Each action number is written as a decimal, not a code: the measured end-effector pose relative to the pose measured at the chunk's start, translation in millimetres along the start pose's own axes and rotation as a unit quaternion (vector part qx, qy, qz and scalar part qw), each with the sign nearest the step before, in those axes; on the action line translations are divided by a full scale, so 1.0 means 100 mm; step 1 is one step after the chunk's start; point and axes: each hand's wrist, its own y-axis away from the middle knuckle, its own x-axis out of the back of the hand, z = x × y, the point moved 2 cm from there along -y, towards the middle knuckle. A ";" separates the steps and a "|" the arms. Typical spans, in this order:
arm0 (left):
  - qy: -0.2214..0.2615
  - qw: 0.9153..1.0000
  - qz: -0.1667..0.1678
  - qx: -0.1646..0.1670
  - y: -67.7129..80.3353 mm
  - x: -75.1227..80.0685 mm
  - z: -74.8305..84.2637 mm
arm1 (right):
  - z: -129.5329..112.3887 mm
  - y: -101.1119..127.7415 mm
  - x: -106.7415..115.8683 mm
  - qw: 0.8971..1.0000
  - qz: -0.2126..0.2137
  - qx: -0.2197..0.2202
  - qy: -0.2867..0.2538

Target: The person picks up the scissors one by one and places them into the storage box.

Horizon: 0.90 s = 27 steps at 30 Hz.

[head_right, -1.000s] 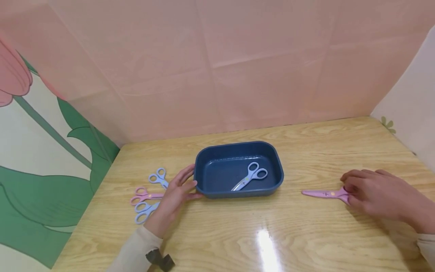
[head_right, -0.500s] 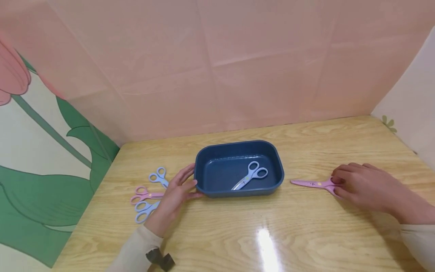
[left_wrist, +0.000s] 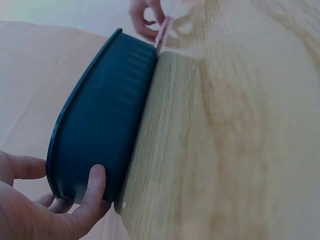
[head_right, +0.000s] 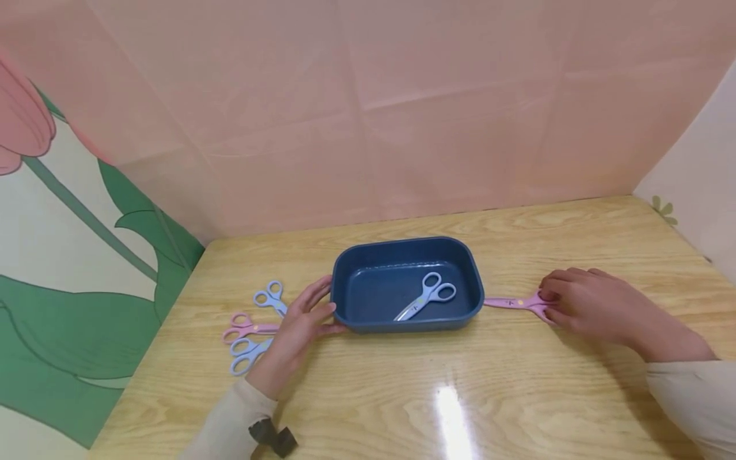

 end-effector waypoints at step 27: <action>0.003 1.000 -0.002 0.001 -0.01 0.00 0.00 | 0.04 -0.11 -0.06 0.999 0.015 0.026 -0.016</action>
